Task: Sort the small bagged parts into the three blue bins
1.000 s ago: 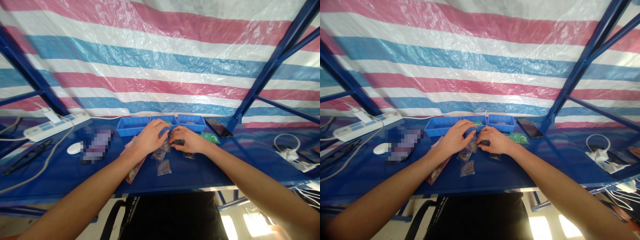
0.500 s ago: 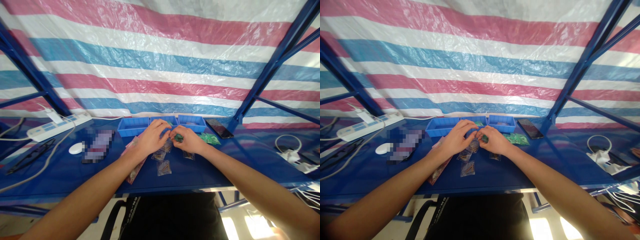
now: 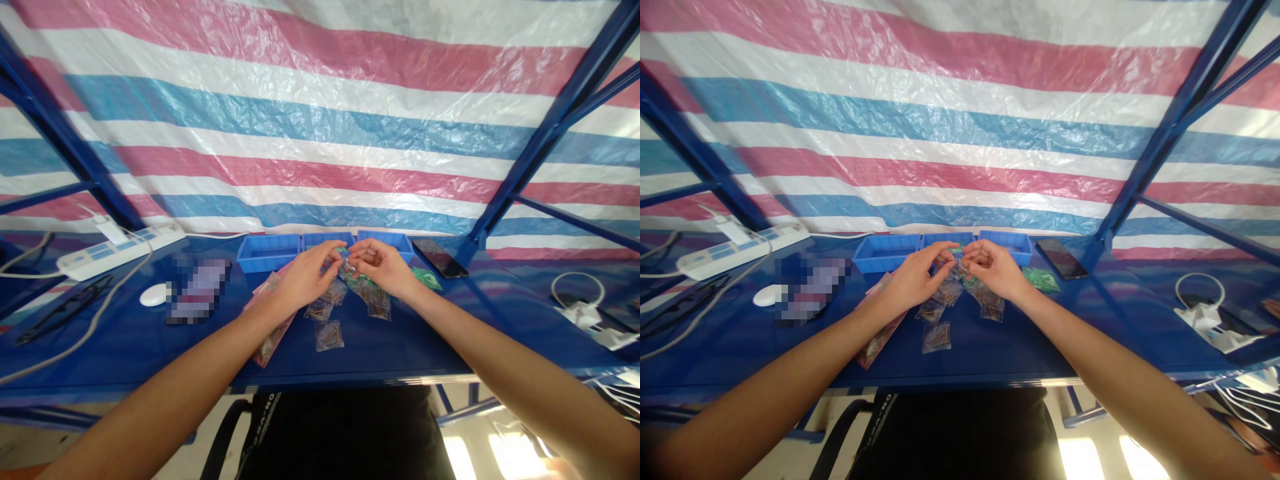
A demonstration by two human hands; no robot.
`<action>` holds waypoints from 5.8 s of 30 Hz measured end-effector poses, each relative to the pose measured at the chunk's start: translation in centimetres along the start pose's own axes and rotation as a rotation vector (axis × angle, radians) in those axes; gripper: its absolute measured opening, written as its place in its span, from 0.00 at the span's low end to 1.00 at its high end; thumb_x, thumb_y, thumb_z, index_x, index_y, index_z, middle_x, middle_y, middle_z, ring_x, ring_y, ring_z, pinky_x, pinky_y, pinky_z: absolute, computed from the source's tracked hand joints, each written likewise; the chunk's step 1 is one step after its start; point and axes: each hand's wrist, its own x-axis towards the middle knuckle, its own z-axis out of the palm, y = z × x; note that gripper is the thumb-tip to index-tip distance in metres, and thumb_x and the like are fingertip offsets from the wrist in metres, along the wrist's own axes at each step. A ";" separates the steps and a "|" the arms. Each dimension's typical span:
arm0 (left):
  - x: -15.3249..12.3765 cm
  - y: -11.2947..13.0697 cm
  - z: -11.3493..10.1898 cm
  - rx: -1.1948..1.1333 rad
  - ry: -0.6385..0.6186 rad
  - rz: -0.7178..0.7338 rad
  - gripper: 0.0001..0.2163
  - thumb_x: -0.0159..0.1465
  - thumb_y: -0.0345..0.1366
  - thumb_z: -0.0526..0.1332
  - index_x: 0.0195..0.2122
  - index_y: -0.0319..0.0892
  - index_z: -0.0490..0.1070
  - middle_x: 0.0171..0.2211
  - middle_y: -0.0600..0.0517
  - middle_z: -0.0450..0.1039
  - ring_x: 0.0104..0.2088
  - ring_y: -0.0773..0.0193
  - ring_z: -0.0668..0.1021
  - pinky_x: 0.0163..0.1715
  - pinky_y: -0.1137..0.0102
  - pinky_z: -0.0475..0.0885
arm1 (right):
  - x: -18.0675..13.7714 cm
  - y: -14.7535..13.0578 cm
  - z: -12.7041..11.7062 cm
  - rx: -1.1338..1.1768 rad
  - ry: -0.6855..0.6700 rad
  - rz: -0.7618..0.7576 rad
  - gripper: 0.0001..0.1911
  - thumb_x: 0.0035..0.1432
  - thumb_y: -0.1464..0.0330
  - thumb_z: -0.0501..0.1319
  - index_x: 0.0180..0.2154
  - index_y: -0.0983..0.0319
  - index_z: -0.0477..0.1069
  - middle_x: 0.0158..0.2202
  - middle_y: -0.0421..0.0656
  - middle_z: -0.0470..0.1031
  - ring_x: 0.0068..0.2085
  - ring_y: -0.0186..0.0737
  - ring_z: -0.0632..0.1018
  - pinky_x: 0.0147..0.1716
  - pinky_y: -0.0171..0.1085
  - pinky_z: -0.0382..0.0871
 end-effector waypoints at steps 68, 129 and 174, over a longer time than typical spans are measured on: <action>0.0 -0.2 -0.3 0.133 0.067 0.390 0.12 0.75 0.32 0.62 0.57 0.45 0.76 0.55 0.44 0.79 0.56 0.54 0.80 0.57 0.55 0.77 | -0.6 -1.4 -0.2 0.098 -0.099 0.085 0.22 0.55 0.59 0.76 0.49 0.60 0.77 0.33 0.39 0.79 0.29 0.34 0.75 0.27 0.34 0.68; -0.1 1.3 -0.5 0.042 0.092 0.143 0.24 0.72 0.36 0.64 0.67 0.45 0.63 0.56 0.44 0.76 0.51 0.54 0.81 0.55 0.58 0.79 | -0.5 -1.2 -0.4 0.036 -0.039 0.108 0.21 0.55 0.52 0.76 0.41 0.60 0.81 0.29 0.39 0.80 0.26 0.34 0.76 0.27 0.35 0.69; 0.8 -0.8 -3.2 0.229 -0.090 0.113 0.16 0.77 0.43 0.55 0.53 0.42 0.80 0.48 0.45 0.83 0.49 0.52 0.83 0.53 0.60 0.75 | 0.9 -0.9 -5.7 -0.915 0.225 -0.196 0.15 0.69 0.56 0.62 0.47 0.59 0.78 0.26 0.40 0.77 0.26 0.42 0.76 0.32 0.41 0.67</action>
